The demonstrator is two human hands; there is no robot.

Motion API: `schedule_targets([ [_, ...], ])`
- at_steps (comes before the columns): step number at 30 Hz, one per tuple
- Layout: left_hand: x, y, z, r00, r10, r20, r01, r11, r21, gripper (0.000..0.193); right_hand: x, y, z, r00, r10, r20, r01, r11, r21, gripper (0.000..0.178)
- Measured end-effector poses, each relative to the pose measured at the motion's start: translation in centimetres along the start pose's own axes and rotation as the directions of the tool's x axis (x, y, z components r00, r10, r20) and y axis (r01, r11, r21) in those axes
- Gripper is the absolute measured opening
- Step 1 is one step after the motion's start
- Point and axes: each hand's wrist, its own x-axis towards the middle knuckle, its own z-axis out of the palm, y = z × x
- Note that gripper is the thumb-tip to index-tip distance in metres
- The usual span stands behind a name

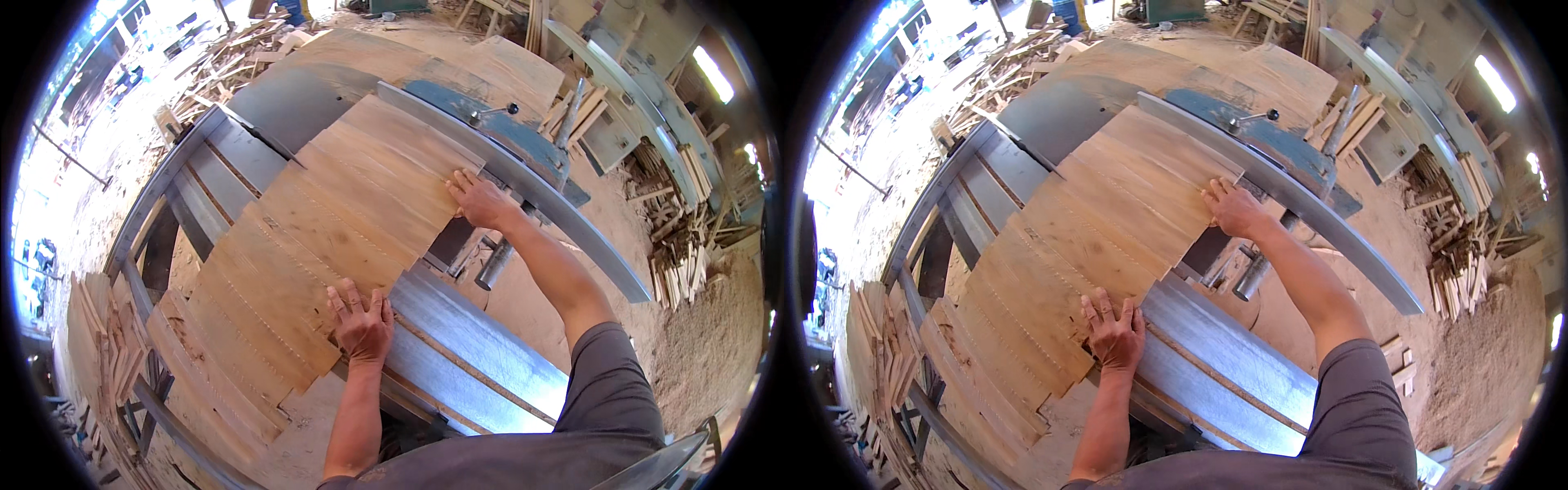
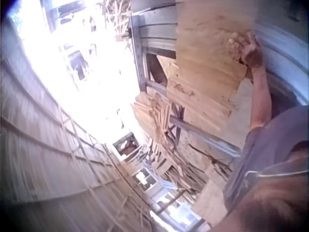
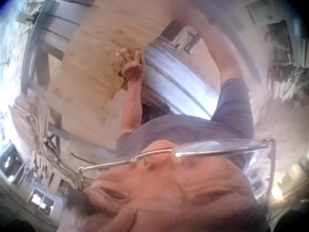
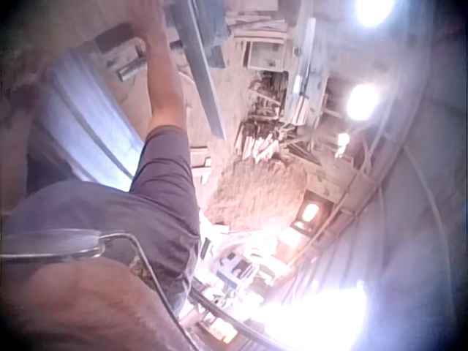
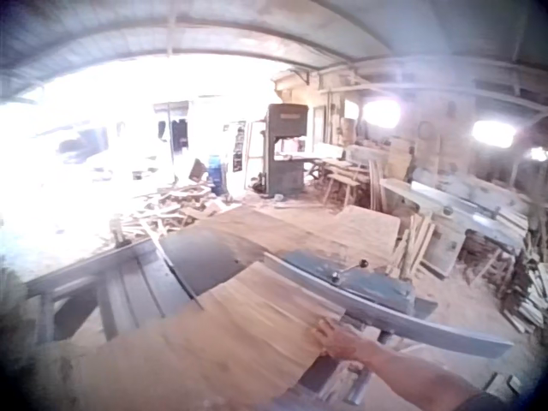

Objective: The person picks up a panel of stapled wooden strips from a stack, places it on a table saw, and uses a tape measure to check its width before setting it aside.

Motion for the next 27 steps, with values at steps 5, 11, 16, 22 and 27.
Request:
schedule_targets([
  [5, 0.0, -0.2, 0.1, 1.000, -0.018, -0.025, 0.018, 1.000, 0.003, 0.026, 1.0, -0.2, -0.3, 1.000, -0.006, 0.026, 0.007, 1.000, -0.006, 0.071],
  [11, -0.2, -0.4, 0.4, 0.998, -0.048, -0.030, 0.047, 0.998, -0.039, 0.026, 1.2, -0.2, 0.3, 0.999, -0.013, 0.043, 0.011, 0.999, 0.042, 0.072],
  [16, -0.2, -0.4, 0.9, 0.997, -0.043, -0.056, 0.042, 0.999, -0.030, 0.026, 1.3, 0.2, 1.0, 0.997, -0.073, -0.014, 0.072, 0.997, -0.009, 0.073],
  [22, -0.2, -0.2, 0.9, 0.998, -0.054, -0.027, 0.053, 0.998, -0.024, 0.025, 1.9, 0.3, 1.0, 0.993, -0.113, -0.023, 0.113, 0.993, 0.044, 0.071],
  [27, -0.1, 0.1, 1.2, 0.998, -0.028, -0.056, 0.028, 1.000, -0.002, 0.026, 1.5, 0.4, 1.4, 0.994, -0.080, -0.077, 0.084, 0.995, 0.049, 0.071],
])
